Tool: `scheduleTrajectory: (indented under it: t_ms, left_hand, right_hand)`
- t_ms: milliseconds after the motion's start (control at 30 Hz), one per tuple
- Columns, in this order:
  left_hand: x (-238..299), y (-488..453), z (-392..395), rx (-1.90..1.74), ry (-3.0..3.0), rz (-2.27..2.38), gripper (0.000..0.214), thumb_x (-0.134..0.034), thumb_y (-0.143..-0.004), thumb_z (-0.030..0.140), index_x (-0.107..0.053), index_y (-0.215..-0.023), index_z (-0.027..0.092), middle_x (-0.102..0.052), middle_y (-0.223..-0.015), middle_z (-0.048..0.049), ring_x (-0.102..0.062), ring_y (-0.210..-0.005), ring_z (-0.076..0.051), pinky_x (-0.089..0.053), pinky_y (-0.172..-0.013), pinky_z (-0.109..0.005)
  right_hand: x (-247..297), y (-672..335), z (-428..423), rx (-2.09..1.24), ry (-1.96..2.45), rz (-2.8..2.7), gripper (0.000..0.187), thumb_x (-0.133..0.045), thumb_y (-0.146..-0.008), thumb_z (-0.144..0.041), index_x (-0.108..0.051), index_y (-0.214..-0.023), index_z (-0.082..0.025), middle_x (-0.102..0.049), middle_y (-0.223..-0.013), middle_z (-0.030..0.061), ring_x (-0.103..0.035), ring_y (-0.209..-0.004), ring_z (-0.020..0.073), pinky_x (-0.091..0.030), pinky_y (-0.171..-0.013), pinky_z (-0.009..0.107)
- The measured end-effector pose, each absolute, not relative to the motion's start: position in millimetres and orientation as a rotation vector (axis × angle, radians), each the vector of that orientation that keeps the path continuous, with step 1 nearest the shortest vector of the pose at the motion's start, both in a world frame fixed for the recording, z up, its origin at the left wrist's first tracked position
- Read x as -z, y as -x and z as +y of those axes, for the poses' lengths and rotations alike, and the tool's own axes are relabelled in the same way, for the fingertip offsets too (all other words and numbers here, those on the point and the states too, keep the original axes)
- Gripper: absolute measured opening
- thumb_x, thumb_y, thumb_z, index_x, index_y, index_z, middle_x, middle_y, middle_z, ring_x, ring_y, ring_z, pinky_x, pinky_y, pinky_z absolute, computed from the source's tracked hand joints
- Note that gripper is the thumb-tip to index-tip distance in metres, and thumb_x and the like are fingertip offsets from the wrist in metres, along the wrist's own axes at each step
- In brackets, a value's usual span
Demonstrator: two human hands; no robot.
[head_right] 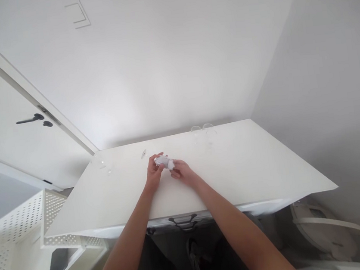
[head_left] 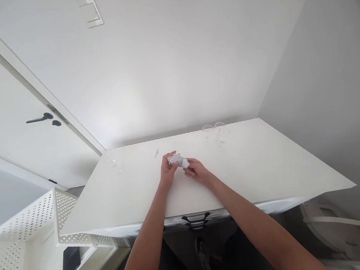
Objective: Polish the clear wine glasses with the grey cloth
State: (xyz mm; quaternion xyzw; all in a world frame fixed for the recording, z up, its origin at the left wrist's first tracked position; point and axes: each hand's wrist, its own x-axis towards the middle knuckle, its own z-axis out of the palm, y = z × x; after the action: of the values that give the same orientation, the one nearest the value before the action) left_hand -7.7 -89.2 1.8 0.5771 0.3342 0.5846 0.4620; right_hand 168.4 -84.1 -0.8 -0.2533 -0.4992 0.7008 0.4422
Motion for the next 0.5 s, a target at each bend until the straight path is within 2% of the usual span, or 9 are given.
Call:
scheduleTrajectory:
  t_ms: [67,167,267,400,500]
  left_hand:
    - [-1.3,7.4,-88.4,-1.440,-1.422,0.774,0.047,-0.076,-0.090,0.046,-0.053,-0.126,0.026,-0.051,-0.154,-0.0159,-0.061,-0.134,-0.031,-0.053,-0.108,-0.051]
    - [-0.7,9.6,-88.5,-1.473,-1.395,0.905,0.046,-0.075,-0.089,0.049,-0.058,-0.125,0.026,-0.058,-0.146,-0.0145,-0.067,-0.121,-0.028,-0.057,-0.101,-0.046]
    - [1.7,13.3,-87.4,-1.539,-1.293,1.064,0.044,-0.076,-0.088,0.051,-0.061,-0.120,0.025,-0.067,-0.125,-0.0106,-0.071,-0.101,-0.022,-0.061,-0.090,-0.042]
    - [6.4,16.1,-84.3,-1.579,-1.192,1.142,0.047,-0.076,-0.086,0.053,-0.062,-0.119,0.023,-0.066,-0.102,-0.0061,-0.070,-0.087,-0.018,-0.065,-0.083,-0.041]
    - [8.5,16.4,-83.8,-1.585,-1.178,1.168,0.046,-0.073,-0.088,0.055,-0.062,-0.120,0.024,-0.065,-0.098,-0.0051,-0.069,-0.085,-0.017,-0.065,-0.082,-0.042]
  right_hand:
    - [-0.3,-172.4,-82.7,-1.822,0.588,-1.161,0.019,-0.067,-0.083,-0.034,-0.065,-0.093,-0.018,-0.040,-0.062,-0.0069,-0.026,-0.048,0.0070,-0.031,-0.051,0.026]
    - [-1.9,-170.0,-85.9,-1.656,0.717,-1.322,0.024,-0.067,-0.086,-0.041,-0.067,-0.096,-0.019,-0.049,-0.067,-0.0033,-0.041,-0.050,0.0100,-0.038,-0.055,0.028]
    - [-0.3,-162.6,-91.6,-1.301,0.912,-1.546,0.028,-0.061,-0.091,-0.042,-0.069,-0.110,-0.022,-0.057,-0.070,-0.0017,-0.048,-0.053,0.0128,-0.042,-0.057,0.029]
    - [8.1,-158.1,-96.8,-0.944,1.021,-1.646,0.041,-0.055,-0.093,-0.031,-0.063,-0.132,-0.026,-0.064,-0.074,0.0000,-0.054,-0.061,0.0166,-0.048,-0.066,0.030]
    - [13.7,-157.3,-100.4,-0.711,1.034,-1.763,0.053,-0.055,-0.086,-0.020,-0.059,-0.139,-0.027,-0.074,-0.102,0.0058,-0.058,-0.067,0.0173,-0.049,-0.071,0.031]
